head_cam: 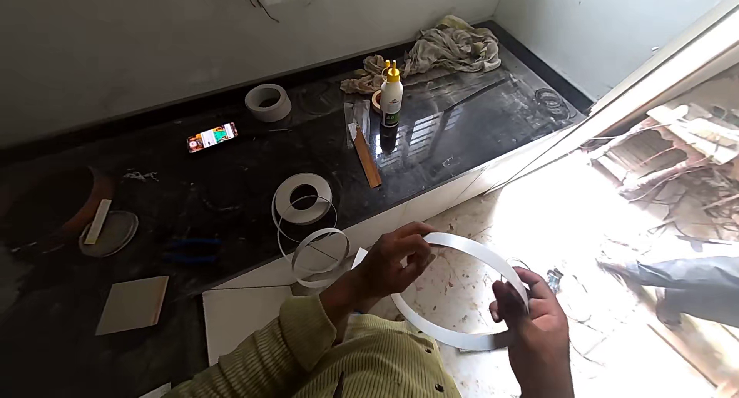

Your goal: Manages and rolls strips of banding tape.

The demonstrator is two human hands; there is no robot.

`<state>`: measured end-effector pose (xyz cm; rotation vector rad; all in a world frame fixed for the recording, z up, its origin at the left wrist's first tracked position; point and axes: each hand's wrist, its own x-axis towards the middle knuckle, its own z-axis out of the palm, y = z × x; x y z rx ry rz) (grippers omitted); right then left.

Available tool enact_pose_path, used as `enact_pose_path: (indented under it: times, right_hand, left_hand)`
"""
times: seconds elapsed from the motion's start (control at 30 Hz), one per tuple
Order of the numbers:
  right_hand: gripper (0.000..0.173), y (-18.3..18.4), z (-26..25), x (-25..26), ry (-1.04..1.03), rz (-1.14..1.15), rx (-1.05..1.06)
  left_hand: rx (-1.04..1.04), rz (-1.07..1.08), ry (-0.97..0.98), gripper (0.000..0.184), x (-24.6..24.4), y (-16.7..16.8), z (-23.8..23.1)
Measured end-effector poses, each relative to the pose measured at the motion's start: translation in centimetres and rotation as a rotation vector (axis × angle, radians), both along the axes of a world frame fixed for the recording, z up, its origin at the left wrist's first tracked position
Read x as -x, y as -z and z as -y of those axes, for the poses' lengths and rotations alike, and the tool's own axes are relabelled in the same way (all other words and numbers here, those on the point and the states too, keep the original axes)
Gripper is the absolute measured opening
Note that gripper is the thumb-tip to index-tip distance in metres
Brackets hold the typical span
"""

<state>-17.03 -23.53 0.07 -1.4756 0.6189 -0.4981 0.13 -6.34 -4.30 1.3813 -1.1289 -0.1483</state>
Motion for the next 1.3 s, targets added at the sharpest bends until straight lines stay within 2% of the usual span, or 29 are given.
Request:
enact_pose_path:
  times: [0.07, 0.13, 0.17, 0.23, 0.3, 0.37, 0.4, 0.47, 0.5, 0.6, 0.67, 0.7, 0.8, 0.9, 1.0, 1.03, 1.13, 1.2, 1.23, 1.3]
  right_hand:
    - [0.055, -0.8, 0.0, 0.4, -0.077, -0.102, 0.259]
    - [0.076, -2.6, -0.2, 0.8, -0.117, -0.221, 0.643]
    - [0.081, -4.1, -0.6, 0.6, -0.125, -0.250, 0.828]
    - [0.081, -7.1, -1.7, -0.3, -0.171, -0.288, 1.138]
    - [0.079, -8.8, -3.0, -1.8, -0.291, -0.380, 1.324]
    - [0.074, -7.9, -3.7, -3.7, -0.354, -0.490, 1.415]
    - [0.063, -6.9, -3.3, -4.5, -0.365, -0.515, 1.425]
    - [0.044, -5.8, -2.2, -5.1, -0.345, -0.509, 1.303]
    - [0.041, -5.6, -1.5, -4.8, -0.299, -0.468, 1.237]
    - [0.034, -5.7, 0.8, -2.8, -0.080, -0.272, 0.900]
    - [0.032, -4.5, 1.8, -2.1, -0.026, -0.188, 0.657]
    - [0.032, -3.3, 1.9, -1.8, -0.052, -0.199, 0.622]
    - [0.044, -1.7, 1.3, -1.2, -0.134, -0.361, 0.779]
    - [0.050, -3.0, 0.6, -1.7, -0.165, -0.396, 0.969]
    - [0.028, -3.9, -0.1, -2.6, -0.181, -0.342, 0.999]
    - [0.024, -3.8, -0.1, -2.7, -0.180, -0.331, 0.943]
    - [0.026, -3.2, 1.5, -2.2, -0.142, -0.277, 0.649]
    - [0.026, -2.8, 2.9, -1.5, -0.068, -0.237, 0.485]
    - [0.026, -2.7, 3.4, -1.2, -0.029, -0.223, 0.415]
    - [0.023, -2.4, 3.7, -0.9, 0.020, -0.187, 0.285]
  left_hand:
    - [-0.053, 0.126, -0.019, 0.015, -0.6, -0.4, -0.3]
    - [-0.117, 0.253, -0.018, 0.013, -0.8, -0.9, -0.5]
    - [-0.140, 0.309, -0.014, 0.012, -0.8, -1.2, -0.4]
    - [-0.172, 0.420, 0.007, 0.011, -0.6, -1.8, -0.1]
    - [-0.178, 0.520, 0.045, 0.012, -0.1, -2.6, 0.4]
    - [-0.153, 0.554, 0.076, 0.012, 0.5, -3.6, 1.0]
    - [-0.142, 0.542, 0.081, 0.011, 0.6, -3.9, 1.2]
    - [-0.159, 0.455, 0.068, 0.008, -0.1, -4.0, 1.1]
    - [-0.198, 0.394, 0.055, 0.005, -0.5, -3.8, 0.7]
    - [-0.370, 0.126, -0.029, 0.026, -1.7, -2.5, -0.8]
    - [-0.417, 0.013, -0.041, 0.026, -2.1, -2.2, -1.3]
    - [-0.407, 0.020, -0.037, 0.024, -2.0, -2.3, -1.1]
    - [-0.379, 0.274, -0.045, 0.024, -2.1, -3.7, 0.3]
    - [-0.462, 0.405, 0.081, 0.024, -2.5, -5.3, 1.5]
    - [-0.526, 0.325, 0.212, 0.024, -2.6, -6.8, 2.4]
    - [-0.511, 0.270, 0.228, 0.028, -2.8, -7.2, 2.3]
    - [-0.377, 0.115, 0.143, 0.061, -4.5, -8.1, 0.5]
    - [-0.280, 0.044, -0.002, 0.069, -5.6, -8.1, -1.8]
    - [-0.299, 0.004, -0.106, 0.074, -5.5, -8.0, -2.9]
    - [-0.533, -0.118, -0.250, 0.091, -3.6, -8.2, -4.6]
